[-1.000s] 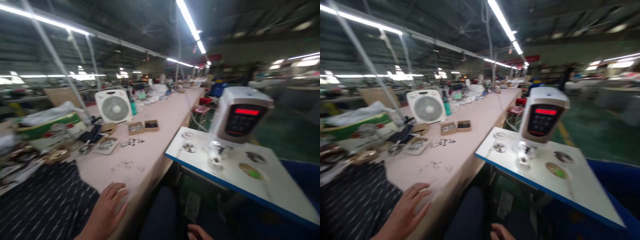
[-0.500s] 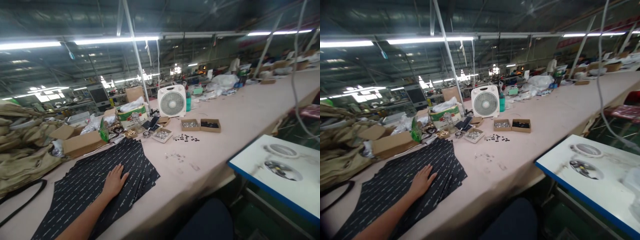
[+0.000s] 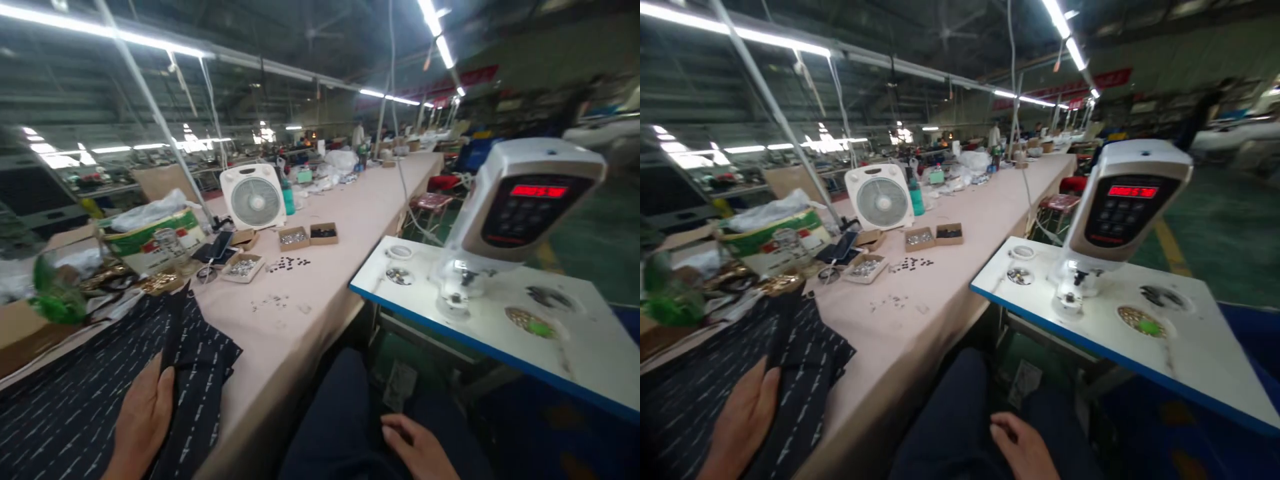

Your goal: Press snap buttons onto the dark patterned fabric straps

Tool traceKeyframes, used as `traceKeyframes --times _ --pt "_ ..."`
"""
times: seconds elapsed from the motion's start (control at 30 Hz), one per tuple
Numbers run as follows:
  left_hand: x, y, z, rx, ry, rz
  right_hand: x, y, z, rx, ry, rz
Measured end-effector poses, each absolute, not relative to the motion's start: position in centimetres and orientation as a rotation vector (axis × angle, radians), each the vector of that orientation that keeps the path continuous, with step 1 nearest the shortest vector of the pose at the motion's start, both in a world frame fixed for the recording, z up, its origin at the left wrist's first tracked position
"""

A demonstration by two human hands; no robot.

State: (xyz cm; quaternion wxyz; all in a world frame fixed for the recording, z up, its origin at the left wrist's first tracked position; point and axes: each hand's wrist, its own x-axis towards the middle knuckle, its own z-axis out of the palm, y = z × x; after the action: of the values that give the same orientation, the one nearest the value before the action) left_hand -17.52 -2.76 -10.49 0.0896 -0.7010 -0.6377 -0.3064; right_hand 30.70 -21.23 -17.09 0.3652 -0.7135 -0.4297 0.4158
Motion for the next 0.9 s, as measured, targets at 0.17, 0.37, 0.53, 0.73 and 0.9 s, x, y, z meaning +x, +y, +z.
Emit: traceKeyframes --times 0.17,0.37,0.53,0.73,0.9 --pt "-8.0 -4.1 -9.7 -2.404 -1.352 -0.895 28.0 -17.4 -12.9 -1.700 -0.996 1.101" --pt "3.5 -7.5 -10.1 -2.736 -0.806 -0.563 24.1 -12.2 -7.0 -1.125 -0.782 1.306" --pt "6.6 -8.2 -8.7 -2.890 -0.755 -0.652 26.0 -11.2 -6.9 -1.281 -0.612 1.073" --pt "6.2 -3.4 -4.7 -2.592 -0.830 -1.049 30.6 -13.9 -8.9 -1.393 -0.499 0.901" --pt "8.9 -0.2 -1.4 -2.644 -0.800 -0.931 32.1 -15.1 -8.3 -1.549 -0.526 0.794"
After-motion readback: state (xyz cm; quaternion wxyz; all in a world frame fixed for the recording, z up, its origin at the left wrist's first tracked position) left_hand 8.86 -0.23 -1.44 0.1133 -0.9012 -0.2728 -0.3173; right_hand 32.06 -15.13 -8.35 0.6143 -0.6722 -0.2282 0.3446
